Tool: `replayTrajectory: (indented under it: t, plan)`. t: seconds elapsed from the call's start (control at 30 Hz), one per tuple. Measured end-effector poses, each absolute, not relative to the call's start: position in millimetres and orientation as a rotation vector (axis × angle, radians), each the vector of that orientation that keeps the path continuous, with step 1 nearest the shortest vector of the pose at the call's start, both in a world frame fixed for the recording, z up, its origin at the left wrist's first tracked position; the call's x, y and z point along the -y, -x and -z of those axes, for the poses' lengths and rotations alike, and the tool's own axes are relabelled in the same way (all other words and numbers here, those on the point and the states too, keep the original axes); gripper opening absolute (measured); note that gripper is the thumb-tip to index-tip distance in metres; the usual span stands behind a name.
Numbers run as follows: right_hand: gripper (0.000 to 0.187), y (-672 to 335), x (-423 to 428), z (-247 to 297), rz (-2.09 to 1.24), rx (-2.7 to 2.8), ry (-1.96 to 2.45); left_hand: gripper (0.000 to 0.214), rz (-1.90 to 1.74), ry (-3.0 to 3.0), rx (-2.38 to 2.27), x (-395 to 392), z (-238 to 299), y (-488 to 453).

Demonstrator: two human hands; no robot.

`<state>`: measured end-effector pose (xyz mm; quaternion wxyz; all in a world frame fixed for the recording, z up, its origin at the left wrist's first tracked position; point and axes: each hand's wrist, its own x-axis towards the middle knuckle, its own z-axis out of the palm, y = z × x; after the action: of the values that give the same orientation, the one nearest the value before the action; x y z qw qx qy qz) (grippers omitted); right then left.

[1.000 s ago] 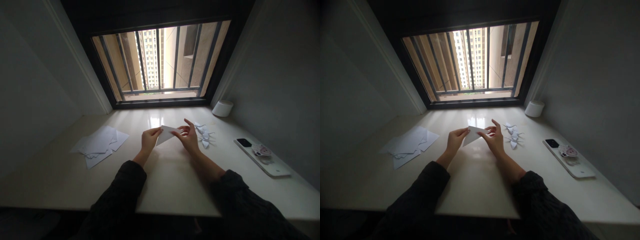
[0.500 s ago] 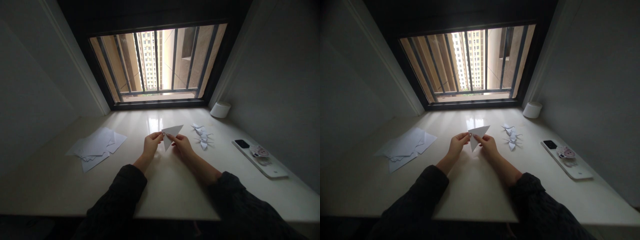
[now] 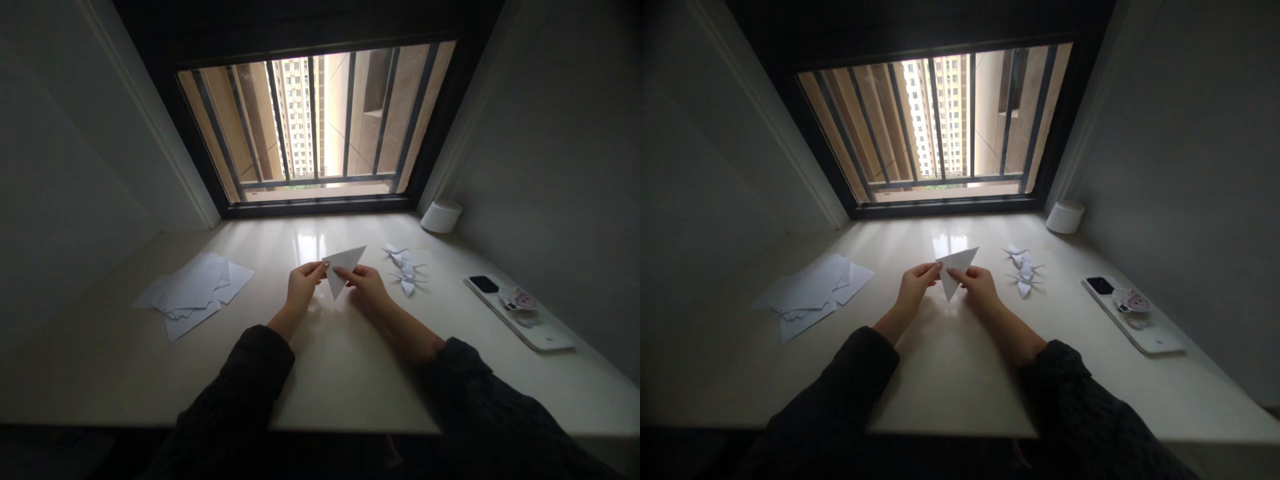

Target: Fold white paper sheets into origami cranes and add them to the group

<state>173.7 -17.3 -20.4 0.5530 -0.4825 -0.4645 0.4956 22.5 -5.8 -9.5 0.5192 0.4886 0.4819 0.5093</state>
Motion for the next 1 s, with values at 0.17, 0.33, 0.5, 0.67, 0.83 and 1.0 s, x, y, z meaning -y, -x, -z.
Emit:
replayTrajectory:
  t: [0.17,0.33,0.5,0.67,0.83,1.0]
  plan:
    - [0.032,-174.2,16.0,23.5,-1.200,1.104,1.111,0.036,-1.241,-1.143,-1.143,5.0,11.5,-22.0]
    - [0.032,-173.7,15.6,26.9,-1.215,1.103,1.077,0.036,-1.261,-1.110,-1.142,5.1,9.6,-22.7]
    - [0.034,-171.0,17.2,23.4,-1.215,1.075,1.104,0.035,-1.308,-1.161,-1.154,7.7,6.4,-24.7]
    - [0.034,-170.3,15.9,24.5,-1.227,1.059,1.165,0.031,-1.437,-1.146,-1.194,10.4,4.3,-28.6]
    - [0.035,-172.1,12.9,28.2,-1.285,1.111,1.102,0.027,-1.509,-1.132,-1.212,8.9,3.8,-27.4]
    - [0.035,-174.6,12.7,26.3,-1.288,1.143,1.113,0.025,-1.528,-1.203,-1.239,6.7,4.6,-23.3]
